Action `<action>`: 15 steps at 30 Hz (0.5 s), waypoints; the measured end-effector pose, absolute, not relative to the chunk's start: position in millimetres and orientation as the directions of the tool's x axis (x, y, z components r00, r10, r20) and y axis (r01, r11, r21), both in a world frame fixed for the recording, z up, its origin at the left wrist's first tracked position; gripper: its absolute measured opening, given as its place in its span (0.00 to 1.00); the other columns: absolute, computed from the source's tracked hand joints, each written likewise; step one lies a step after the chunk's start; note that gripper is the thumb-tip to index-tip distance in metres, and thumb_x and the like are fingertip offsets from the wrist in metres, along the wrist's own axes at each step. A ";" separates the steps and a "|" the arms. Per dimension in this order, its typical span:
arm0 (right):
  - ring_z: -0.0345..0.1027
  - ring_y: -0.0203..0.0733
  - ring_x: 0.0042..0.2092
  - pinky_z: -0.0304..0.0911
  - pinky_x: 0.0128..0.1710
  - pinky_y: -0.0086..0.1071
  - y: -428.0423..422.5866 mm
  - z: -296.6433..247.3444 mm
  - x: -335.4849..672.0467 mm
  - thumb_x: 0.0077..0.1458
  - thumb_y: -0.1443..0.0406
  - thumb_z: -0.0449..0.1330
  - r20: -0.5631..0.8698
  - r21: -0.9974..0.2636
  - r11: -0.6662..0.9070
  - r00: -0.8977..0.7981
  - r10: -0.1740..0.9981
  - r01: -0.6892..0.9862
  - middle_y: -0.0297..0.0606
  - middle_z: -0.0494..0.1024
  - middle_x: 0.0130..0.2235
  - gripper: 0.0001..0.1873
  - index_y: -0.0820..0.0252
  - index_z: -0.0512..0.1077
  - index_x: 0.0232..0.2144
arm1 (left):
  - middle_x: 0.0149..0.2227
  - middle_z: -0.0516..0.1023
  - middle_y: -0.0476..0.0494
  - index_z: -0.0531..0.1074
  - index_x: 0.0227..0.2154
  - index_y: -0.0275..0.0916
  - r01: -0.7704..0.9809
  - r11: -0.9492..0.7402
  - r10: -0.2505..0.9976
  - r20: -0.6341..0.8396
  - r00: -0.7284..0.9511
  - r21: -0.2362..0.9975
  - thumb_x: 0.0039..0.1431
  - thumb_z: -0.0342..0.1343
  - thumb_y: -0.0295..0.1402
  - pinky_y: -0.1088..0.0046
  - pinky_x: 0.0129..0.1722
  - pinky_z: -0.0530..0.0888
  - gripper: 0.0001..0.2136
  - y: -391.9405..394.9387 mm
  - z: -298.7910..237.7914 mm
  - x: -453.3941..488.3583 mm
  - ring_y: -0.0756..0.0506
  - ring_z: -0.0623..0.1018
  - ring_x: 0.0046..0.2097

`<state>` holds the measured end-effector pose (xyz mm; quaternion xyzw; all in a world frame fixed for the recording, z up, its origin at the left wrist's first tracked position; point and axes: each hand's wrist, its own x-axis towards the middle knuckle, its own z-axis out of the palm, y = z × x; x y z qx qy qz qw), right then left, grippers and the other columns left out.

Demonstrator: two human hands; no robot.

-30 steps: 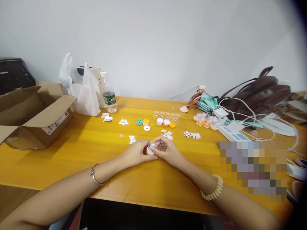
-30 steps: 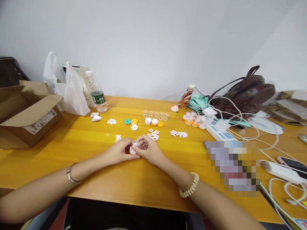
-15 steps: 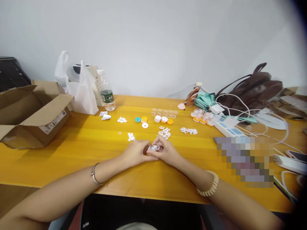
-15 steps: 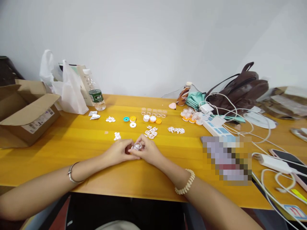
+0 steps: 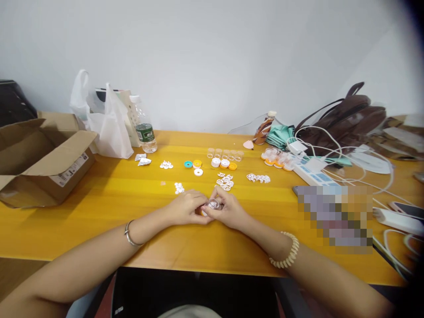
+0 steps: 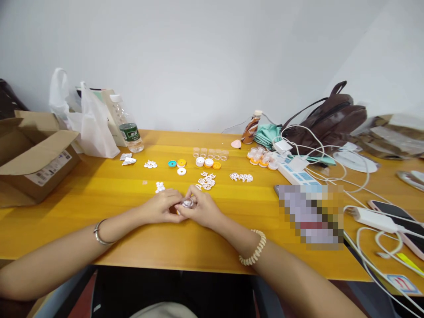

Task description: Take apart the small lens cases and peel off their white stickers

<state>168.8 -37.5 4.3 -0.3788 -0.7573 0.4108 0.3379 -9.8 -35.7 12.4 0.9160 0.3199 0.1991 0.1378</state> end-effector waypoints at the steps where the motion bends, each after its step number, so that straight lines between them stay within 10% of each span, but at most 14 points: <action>1: 0.54 0.29 0.22 0.50 0.20 0.23 -37.7 4.6 168.7 0.47 0.61 0.60 0.206 -0.884 0.376 -0.491 0.847 0.278 0.24 0.62 0.20 0.14 0.57 0.56 0.27 | 0.24 0.67 0.49 0.64 0.22 0.37 0.521 -0.756 0.639 0.276 0.718 0.397 0.51 0.54 0.37 0.75 0.32 0.63 0.09 -34.8 11.8 -10.6 0.50 0.68 0.29; 8: 0.56 0.31 0.26 0.55 0.25 0.25 -38.0 7.2 175.5 0.50 0.64 0.56 0.235 -0.850 0.473 -0.637 0.734 0.233 0.28 0.64 0.27 0.11 0.56 0.58 0.36 | 0.26 0.68 0.49 0.69 0.28 0.36 0.464 -0.681 0.661 0.204 0.722 0.567 0.52 0.53 0.37 0.78 0.30 0.63 0.09 -34.2 10.5 -15.8 0.51 0.68 0.30; 15: 0.60 0.36 0.35 0.58 0.35 0.30 -30.4 7.8 180.5 0.46 0.60 0.61 0.339 -0.805 0.547 -0.579 0.742 0.231 0.35 0.63 0.36 0.33 0.56 0.48 0.50 | 0.22 0.65 0.52 0.64 0.24 0.36 0.544 -0.643 0.728 0.208 0.654 0.539 0.51 0.55 0.44 0.78 0.25 0.59 0.15 -28.3 11.2 -17.7 0.52 0.65 0.26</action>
